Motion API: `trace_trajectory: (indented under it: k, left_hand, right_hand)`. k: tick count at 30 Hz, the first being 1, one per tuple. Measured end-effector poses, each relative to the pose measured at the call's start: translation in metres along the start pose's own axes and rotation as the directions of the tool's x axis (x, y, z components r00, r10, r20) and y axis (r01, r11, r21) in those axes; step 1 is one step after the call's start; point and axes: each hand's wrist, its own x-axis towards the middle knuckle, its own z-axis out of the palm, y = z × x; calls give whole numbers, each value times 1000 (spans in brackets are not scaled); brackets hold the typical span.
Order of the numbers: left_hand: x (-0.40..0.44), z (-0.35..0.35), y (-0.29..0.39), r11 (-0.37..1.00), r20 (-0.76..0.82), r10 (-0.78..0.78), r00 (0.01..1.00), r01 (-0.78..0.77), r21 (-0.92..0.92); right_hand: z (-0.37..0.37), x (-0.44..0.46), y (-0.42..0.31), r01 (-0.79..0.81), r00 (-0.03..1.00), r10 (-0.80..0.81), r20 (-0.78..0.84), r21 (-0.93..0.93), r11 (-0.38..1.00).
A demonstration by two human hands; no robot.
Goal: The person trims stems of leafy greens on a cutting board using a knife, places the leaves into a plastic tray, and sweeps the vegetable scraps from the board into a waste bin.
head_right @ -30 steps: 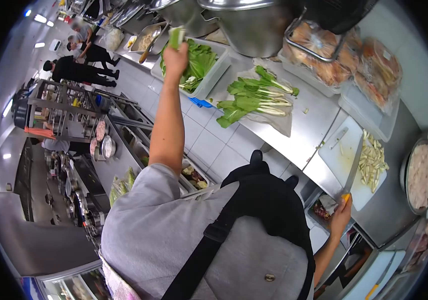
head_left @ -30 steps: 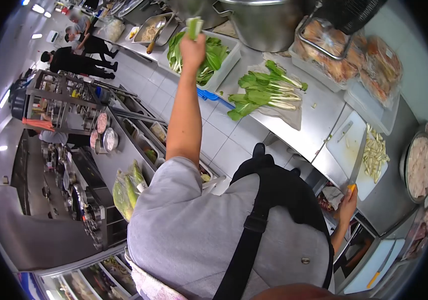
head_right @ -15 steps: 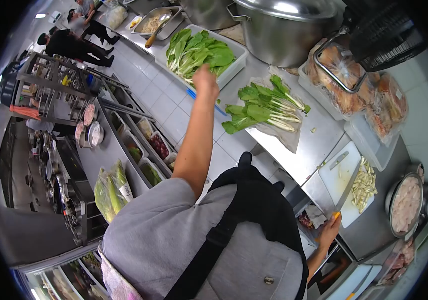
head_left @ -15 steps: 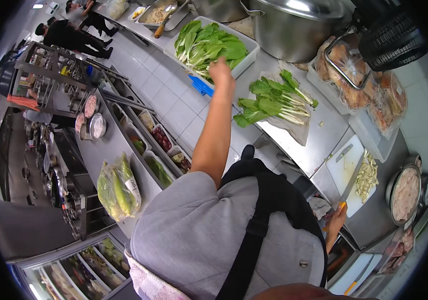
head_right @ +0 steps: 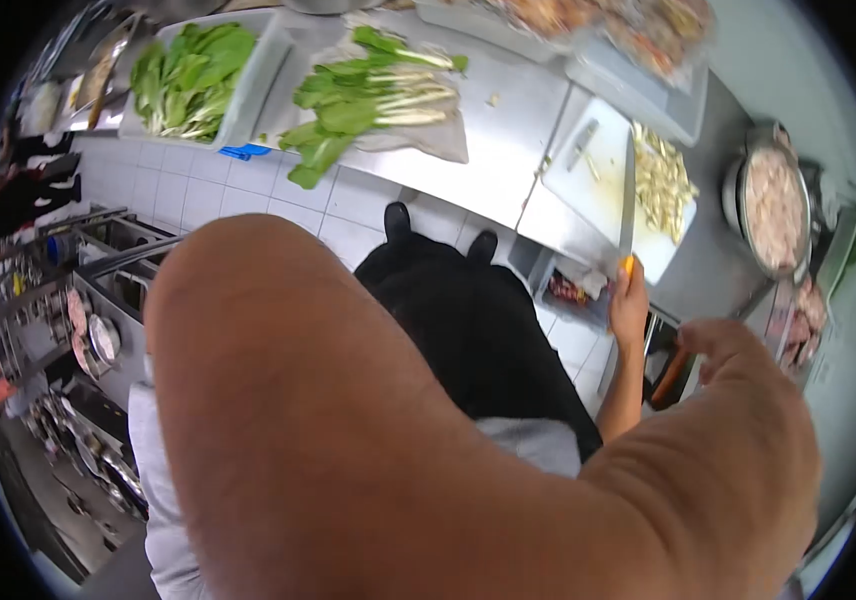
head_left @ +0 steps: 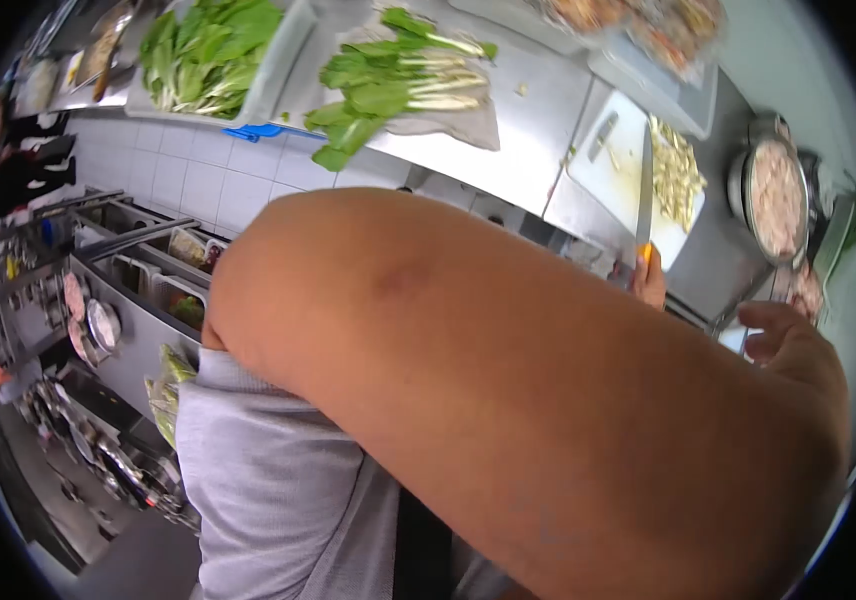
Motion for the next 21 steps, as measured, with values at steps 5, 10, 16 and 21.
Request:
trace_trajectory:
  k: [5,10,16,21]
  left_hand:
    - [6,14,11,995,53,-12,999,6,103]
    - [-37,16,-53,811,-90,-331,939,332,481]
    - [-260,-9,-209,-35,-652,-736,181,952,305]
    - [-292,-21,-231,-82,-729,-586,353,870,487]
  right_hand:
    - [5,1,-20,53,998,-54,-28,-30,998]
    - [18,17,61,269,957,-274,-94,-62,961]
    - [13,3,11,-64,997,62,-46,-43,997]
    - [11,-1,0,-105,994,103,-41,-41,994]
